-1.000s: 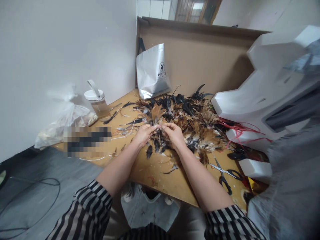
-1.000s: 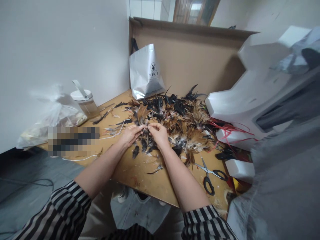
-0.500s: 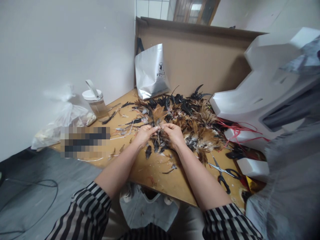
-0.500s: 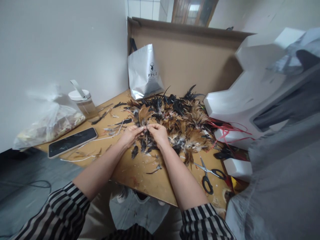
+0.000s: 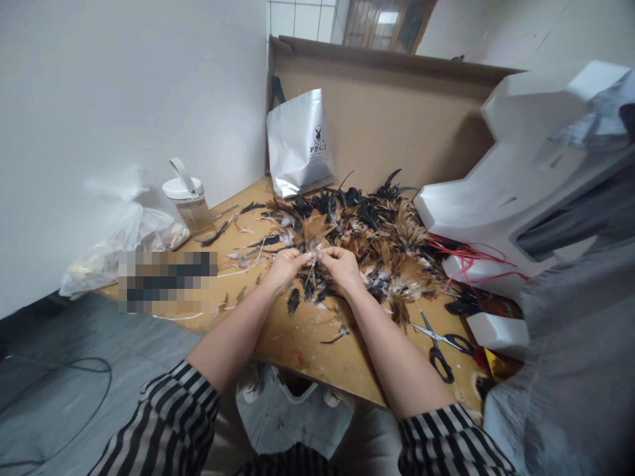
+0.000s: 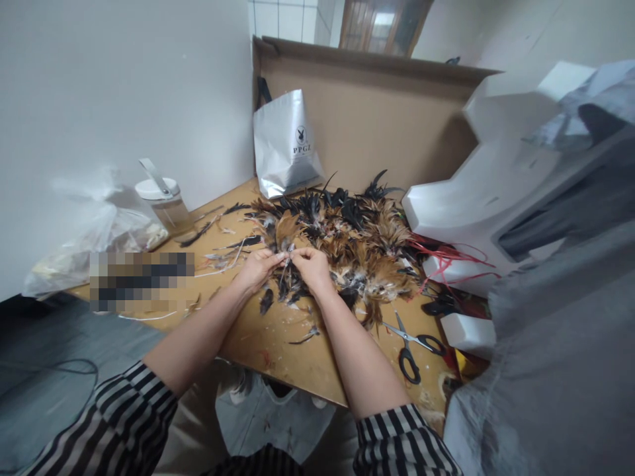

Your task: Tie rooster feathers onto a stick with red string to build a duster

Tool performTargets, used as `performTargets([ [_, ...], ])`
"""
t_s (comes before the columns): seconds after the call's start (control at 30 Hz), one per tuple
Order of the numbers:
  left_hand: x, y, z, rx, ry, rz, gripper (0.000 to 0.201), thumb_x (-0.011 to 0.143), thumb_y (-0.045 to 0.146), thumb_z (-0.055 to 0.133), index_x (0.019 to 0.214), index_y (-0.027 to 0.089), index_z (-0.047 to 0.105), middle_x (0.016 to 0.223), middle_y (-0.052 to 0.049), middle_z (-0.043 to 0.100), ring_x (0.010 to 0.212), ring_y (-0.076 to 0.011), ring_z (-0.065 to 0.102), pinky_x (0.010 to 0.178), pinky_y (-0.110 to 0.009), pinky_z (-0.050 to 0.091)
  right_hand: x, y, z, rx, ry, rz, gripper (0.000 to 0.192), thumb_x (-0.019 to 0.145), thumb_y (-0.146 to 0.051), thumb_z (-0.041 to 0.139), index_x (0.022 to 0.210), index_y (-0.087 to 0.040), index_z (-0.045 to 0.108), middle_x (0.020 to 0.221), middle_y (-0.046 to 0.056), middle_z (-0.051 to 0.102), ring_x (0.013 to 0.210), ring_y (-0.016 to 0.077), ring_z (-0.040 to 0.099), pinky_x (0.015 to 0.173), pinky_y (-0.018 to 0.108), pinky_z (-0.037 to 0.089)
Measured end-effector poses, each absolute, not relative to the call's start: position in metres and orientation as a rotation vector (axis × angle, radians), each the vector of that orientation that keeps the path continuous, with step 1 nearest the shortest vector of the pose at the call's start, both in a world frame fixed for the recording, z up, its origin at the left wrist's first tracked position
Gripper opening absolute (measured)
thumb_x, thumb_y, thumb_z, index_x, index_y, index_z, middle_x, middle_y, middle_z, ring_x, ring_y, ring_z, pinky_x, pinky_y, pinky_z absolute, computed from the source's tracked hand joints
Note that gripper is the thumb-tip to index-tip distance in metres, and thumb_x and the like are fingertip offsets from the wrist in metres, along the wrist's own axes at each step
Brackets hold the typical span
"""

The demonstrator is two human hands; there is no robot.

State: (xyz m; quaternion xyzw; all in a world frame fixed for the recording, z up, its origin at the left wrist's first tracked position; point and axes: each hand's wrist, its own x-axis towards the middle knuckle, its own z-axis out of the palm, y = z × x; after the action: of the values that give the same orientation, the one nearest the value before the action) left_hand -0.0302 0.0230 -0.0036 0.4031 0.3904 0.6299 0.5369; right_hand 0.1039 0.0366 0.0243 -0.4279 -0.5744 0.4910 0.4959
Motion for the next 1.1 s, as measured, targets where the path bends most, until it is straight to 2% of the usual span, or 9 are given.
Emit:
performTargets([
  [0.13, -0.028, 0.023, -0.004, 0.929, 0.912, 1.557, 0.025, 0.053, 0.031, 0.077, 0.054, 0.011, 0.061, 0.06, -0.004, 0.065, 0.061, -0.0127, 0.059, 0.066, -0.025, 0.045, 0.1, 0.036, 0.022, -1.065, -1.33, 1.199, 0.017, 0.058, -0.029, 0.063, 0.065, -0.014, 0.062, 0.047, -0.004, 0.052, 0.041, 0.0064, 0.039, 0.041, 0.02, 0.029],
  [0.27, -0.027, 0.021, 0.001, 0.84, 0.859, 1.582, 0.026, 0.053, 0.027, 0.077, 0.052, 0.012, 0.057, 0.058, -0.004, 0.064, 0.059, -0.0113, 0.058, 0.063, -0.023, 0.045, 0.099, 0.035, 0.022, -0.994, -1.196, 1.43, 0.02, 0.058, -0.032, 0.065, 0.066, -0.015, 0.06, 0.042, -0.006, 0.047, 0.036, 0.0048, 0.034, 0.036, 0.018, 0.024],
  [0.43, -0.035, 0.023, 0.006, 0.718, 0.773, 1.661, 0.024, 0.053, 0.023, 0.077, 0.054, 0.011, 0.057, 0.068, -0.006, 0.067, 0.063, -0.0098, 0.06, 0.068, -0.022, 0.047, 0.103, 0.035, 0.027, -0.876, -1.051, 1.558, 0.02, 0.055, -0.027, 0.07, 0.066, -0.015, 0.059, 0.047, -0.004, 0.051, 0.04, 0.0048, 0.039, 0.036, 0.017, 0.026],
  [0.6, -0.048, 0.029, 0.008, 0.639, 0.688, 1.779, 0.021, 0.058, 0.017, 0.075, 0.053, 0.011, 0.055, 0.071, -0.006, 0.067, 0.07, -0.0099, 0.061, 0.073, -0.022, 0.047, 0.115, 0.04, 0.034, -0.729, -0.895, 1.625, 0.02, 0.056, -0.024, 0.071, 0.069, -0.016, 0.059, 0.067, -0.001, 0.062, 0.048, 0.0046, 0.047, 0.037, 0.015, 0.033],
  [0.8, -0.062, 0.032, 0.014, 0.493, 0.686, 1.88, 0.026, 0.063, 0.009, 0.07, 0.049, 0.012, 0.048, 0.068, -0.003, 0.065, 0.069, -0.0078, 0.061, 0.072, -0.02, 0.048, 0.149, 0.056, 0.049, -0.528, -0.699, 1.537, 0.012, 0.064, -0.02, 0.067, 0.07, -0.017, 0.057, 0.068, -0.004, 0.063, 0.055, 0.0043, 0.055, 0.045, 0.013, 0.043],
  [0.97, -0.074, 0.037, 0.014, 0.485, 0.666, 1.934, 0.011, 0.064, 0.011, 0.069, 0.061, 0.011, 0.059, 0.069, -0.003, 0.065, 0.066, -0.0065, 0.059, 0.069, -0.019, 0.047, 0.18, 0.068, 0.057, -0.422, -0.512, 1.341, 0.013, 0.065, -0.015, 0.065, 0.067, -0.017, 0.053, 0.065, -0.005, 0.061, 0.062, 0.0041, 0.059, 0.053, 0.012, 0.047],
  [1.1, -0.079, 0.038, 0.015, 0.562, 0.618, 1.954, 0.009, 0.064, 0.015, 0.071, 0.066, 0.012, 0.062, 0.069, -0.002, 0.064, 0.066, -0.0062, 0.059, 0.07, -0.018, 0.047, 0.169, 0.064, 0.058, -0.496, -0.587, 1.259, 0.011, 0.065, -0.016, 0.067, 0.068, -0.016, 0.056, 0.065, -0.003, 0.063, 0.062, 0.0051, 0.061, 0.053, 0.012, 0.049],
])
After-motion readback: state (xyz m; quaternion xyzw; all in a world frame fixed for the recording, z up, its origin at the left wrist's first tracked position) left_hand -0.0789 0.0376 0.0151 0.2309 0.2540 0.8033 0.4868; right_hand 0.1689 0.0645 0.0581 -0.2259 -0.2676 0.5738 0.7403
